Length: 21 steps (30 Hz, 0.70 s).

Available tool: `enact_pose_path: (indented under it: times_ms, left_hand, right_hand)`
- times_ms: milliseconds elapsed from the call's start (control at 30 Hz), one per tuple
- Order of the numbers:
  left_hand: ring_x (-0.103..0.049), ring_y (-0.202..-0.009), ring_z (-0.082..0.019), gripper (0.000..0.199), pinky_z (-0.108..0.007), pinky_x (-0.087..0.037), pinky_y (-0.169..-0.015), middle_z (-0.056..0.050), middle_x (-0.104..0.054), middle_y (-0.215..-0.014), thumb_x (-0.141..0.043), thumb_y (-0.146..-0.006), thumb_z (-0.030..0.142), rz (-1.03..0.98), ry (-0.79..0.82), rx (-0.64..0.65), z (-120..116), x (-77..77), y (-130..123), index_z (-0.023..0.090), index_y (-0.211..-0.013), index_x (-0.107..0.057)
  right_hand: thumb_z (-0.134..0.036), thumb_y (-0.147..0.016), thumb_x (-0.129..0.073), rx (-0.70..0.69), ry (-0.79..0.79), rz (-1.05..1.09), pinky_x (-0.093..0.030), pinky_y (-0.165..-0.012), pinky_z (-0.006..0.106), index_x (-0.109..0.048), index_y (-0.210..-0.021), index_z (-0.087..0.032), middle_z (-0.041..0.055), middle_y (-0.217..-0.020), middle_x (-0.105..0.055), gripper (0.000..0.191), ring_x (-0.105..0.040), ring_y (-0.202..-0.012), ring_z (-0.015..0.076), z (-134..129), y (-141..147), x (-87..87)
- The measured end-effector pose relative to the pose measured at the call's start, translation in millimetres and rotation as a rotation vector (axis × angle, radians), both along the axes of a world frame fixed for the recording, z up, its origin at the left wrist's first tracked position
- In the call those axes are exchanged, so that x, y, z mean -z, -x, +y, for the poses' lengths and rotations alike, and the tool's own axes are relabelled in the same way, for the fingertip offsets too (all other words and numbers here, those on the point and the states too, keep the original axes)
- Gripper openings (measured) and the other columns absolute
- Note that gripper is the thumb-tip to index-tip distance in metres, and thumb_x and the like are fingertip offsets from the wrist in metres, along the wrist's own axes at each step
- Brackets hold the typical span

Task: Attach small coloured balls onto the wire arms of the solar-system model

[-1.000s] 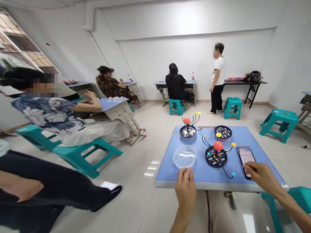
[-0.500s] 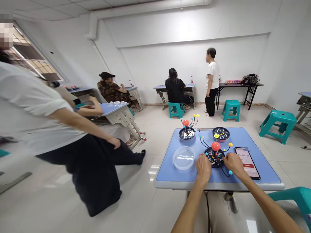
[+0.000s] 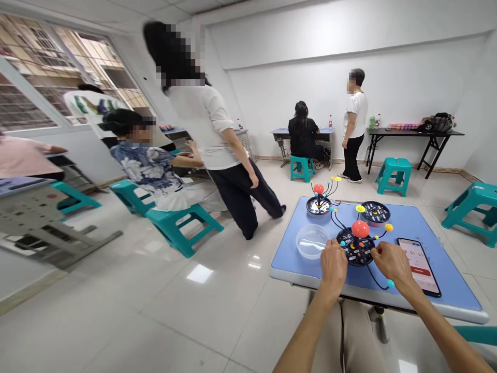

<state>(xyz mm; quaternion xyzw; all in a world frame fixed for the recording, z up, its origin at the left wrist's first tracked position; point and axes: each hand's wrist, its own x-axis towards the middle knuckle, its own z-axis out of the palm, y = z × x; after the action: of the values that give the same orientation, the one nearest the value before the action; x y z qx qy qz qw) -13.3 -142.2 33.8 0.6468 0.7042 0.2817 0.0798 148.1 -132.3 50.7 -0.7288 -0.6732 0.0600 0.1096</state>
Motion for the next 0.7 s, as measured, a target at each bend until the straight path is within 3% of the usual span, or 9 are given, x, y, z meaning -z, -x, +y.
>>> enact_pose_path:
  times_ms: [167, 267, 433, 700]
  left_hand:
    - [-0.067, -0.088, -0.024, 0.029, -0.032, -0.047, -0.079, -0.015, -0.071, -0.094, -0.041, -0.086, 0.007, 0.024, -0.019, -0.095, -5.5, -24.7, 49.1, 0.01, -0.098, -0.068]
    - [-0.067, -0.089, -0.026, 0.03, -0.033, -0.046, -0.08, -0.017, -0.071, -0.091, -0.04, -0.086, 0.007, 0.054, -0.016, -0.153, -1.6, -29.1, 80.5, 0.009, -0.094, -0.069]
    - [-0.068, -0.089, -0.027, 0.03, -0.031, -0.044, -0.078, -0.016, -0.073, -0.089, -0.04, -0.086, 0.01, 0.084, 0.01, -0.202, 9.1, -15.9, 112.4, 0.01, -0.089, -0.07]
    - [-0.069, -0.087, -0.025, 0.029, -0.029, -0.043, -0.074, -0.015, -0.074, -0.089, -0.041, -0.086, 0.013, 0.068, 0.045, -0.204, 16.7, 7.9, 114.1, 0.014, -0.086, -0.071]
  right_hand:
    - [-0.024, -0.084, -0.044, -0.116, -0.011, 0.036, -0.026, -0.054, 0.031, -0.068, -0.073, -0.016, 0.0148, -0.079, -0.073, 0.028, -0.064, -0.073, 0.0243, 10.2, 48.2, -19.1]
    - [-0.022, -0.083, -0.044, -0.165, -0.008, 0.058, -0.025, -0.054, 0.03, -0.069, -0.075, -0.016, 0.0142, -0.083, -0.073, 0.027, -0.065, -0.075, 0.0227, 21.5, 81.5, -21.2]
    - [-0.019, -0.08, -0.046, -0.203, 0.04, 0.073, -0.025, -0.054, 0.029, -0.07, -0.077, -0.015, 0.0142, -0.084, -0.073, 0.025, -0.066, -0.076, 0.0222, 38.7, 114.1, -13.5]
    - [-0.019, -0.08, -0.046, -0.213, 0.1, 0.058, -0.025, -0.054, 0.029, -0.072, -0.08, -0.014, 0.0157, -0.087, -0.073, 0.027, -0.066, -0.079, 0.024, 45.5, 110.3, -0.8]
